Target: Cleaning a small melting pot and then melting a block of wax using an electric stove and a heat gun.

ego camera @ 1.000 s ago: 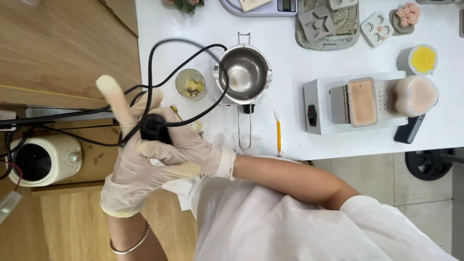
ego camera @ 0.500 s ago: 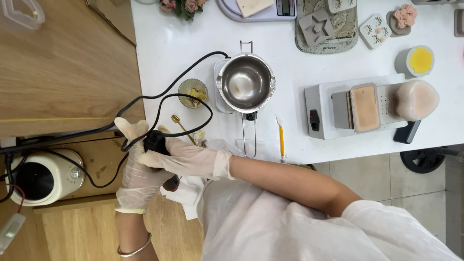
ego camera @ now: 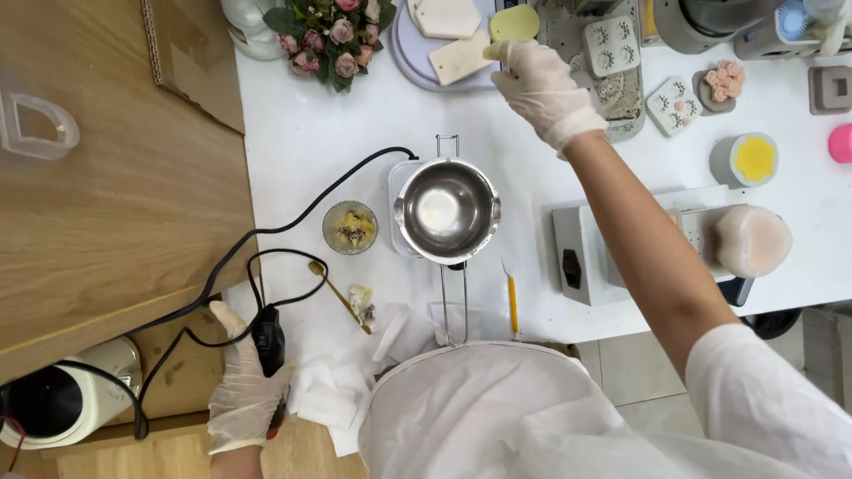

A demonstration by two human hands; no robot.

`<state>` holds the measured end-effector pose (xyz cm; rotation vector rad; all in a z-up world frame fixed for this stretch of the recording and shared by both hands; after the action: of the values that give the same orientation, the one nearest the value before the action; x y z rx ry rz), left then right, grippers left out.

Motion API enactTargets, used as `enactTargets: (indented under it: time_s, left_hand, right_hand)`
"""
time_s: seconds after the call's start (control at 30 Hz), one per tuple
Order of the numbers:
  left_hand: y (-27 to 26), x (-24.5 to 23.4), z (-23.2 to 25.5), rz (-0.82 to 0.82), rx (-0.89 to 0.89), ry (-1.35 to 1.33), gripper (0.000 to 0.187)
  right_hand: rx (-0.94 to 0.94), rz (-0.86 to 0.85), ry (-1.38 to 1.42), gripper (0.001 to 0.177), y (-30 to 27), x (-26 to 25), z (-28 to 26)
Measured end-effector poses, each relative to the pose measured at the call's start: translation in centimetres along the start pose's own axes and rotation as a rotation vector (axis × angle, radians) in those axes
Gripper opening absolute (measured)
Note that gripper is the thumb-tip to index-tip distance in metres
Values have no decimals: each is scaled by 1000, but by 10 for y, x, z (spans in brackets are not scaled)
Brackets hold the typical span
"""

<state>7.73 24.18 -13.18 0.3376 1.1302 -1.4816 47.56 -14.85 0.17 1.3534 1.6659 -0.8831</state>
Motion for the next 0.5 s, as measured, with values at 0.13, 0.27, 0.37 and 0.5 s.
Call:
enactTargets:
  time_s: [0.13, 0.27, 0.37, 0.5]
  left_hand:
    - [1, -5, 2, -182, -265, 75, 128]
    - [2, 12, -26, -265, -388, 127, 113]
    - [6, 14, -32, -279, -390, 206, 89]
    - [4, 2, -19, -335, -495, 191, 84]
  right_hand:
    - [98, -216, 260, 41, 60, 79, 46]
    - [-37, -97, -250, 48, 68, 106, 37]
    - [-29, -50, -302, 46, 72, 126, 66]
    - [161, -189, -499, 32, 29, 43, -13]
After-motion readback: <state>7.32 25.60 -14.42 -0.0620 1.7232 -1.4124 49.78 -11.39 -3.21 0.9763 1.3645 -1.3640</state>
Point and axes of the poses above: each hand's wrist, its own y-axis towards the middle knuckle, its own x-axis out of the palm, z = x × y, the point moved 8 cm from there along y, towards the middle knuckle, and after that the axes turned 14 degrees about x, right-handed, at the moved point
